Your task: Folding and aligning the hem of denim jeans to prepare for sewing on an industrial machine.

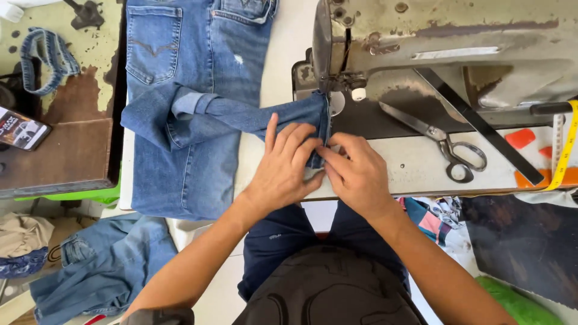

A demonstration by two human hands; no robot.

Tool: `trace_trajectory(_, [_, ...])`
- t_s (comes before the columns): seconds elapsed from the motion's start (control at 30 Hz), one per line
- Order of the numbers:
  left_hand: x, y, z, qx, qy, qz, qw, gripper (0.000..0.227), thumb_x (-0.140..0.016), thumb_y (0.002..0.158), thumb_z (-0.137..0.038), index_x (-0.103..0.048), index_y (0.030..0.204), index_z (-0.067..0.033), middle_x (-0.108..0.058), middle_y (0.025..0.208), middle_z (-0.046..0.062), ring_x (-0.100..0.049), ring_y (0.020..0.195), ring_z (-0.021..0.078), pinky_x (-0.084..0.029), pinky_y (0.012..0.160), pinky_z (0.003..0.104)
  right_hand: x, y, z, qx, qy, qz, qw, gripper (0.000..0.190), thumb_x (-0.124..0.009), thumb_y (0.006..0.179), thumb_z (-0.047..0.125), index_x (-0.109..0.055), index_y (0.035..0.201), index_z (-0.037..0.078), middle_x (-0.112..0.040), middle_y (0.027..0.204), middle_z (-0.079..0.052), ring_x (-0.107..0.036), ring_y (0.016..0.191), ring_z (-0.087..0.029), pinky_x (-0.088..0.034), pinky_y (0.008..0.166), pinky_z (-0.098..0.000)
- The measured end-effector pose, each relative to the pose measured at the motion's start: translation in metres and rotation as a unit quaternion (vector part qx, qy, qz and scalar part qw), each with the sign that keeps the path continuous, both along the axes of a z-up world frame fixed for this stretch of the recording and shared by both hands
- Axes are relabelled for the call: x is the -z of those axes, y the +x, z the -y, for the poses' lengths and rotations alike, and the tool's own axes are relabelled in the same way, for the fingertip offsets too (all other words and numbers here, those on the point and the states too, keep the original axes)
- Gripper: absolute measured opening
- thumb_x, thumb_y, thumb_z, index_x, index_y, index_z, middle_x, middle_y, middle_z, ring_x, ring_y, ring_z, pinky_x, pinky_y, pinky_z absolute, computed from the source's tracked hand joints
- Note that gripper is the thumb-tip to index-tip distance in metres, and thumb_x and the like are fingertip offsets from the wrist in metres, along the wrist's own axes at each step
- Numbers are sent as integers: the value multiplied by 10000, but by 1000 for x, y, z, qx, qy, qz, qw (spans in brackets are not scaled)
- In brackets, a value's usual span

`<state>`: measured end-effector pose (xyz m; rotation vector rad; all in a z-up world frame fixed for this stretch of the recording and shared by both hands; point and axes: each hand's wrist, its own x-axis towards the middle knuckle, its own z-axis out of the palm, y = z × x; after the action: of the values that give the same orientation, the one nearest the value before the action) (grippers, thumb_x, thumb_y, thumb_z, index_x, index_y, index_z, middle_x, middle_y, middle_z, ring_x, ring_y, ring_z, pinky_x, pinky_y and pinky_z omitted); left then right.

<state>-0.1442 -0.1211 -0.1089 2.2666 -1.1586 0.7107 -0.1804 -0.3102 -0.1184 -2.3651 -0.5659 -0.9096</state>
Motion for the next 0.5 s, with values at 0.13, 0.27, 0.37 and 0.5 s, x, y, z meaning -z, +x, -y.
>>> trace_trajectory(0.13, [19,37,11,-26,2,116,993,374,-757,779,-142,-592,1106,-69,-579,1105,139,-590,1025,326,-353,1100,614,-12,0,-4,-56,105,22,993,160,-706,912,-22,-796,1009,68,-701,1022,-52,-651,877,-235,-563,751,-322])
trace_trajectory(0.27, [-1,37,5,67,56,161,983,155,-549,995,-75,-600,848,-80,-582,953,103,-607,1002,309,-398,1094,579,-12,-4,2,-91,111,-11,990,66,-705,924,-8,-757,952,22,-699,980,-108,-640,878,-330,-540,756,-414])
trace_trajectory(0.37, [-31,24,-16,147,90,-39,984,172,-619,755,-182,-624,848,-37,-632,1043,124,-618,1140,312,-383,1142,514,-1,-9,2,-69,16,-34,997,51,-706,907,61,-754,908,78,-690,976,-51,-641,905,-288,-520,754,-394])
trace_trajectory(0.5, [-56,34,2,135,88,-103,981,226,-523,857,-95,-697,979,-17,-685,1134,172,-670,853,372,-508,763,472,-1,-14,-2,-49,-16,-39,998,91,-670,937,68,-756,927,94,-675,986,-54,-640,926,-289,-508,787,-391])
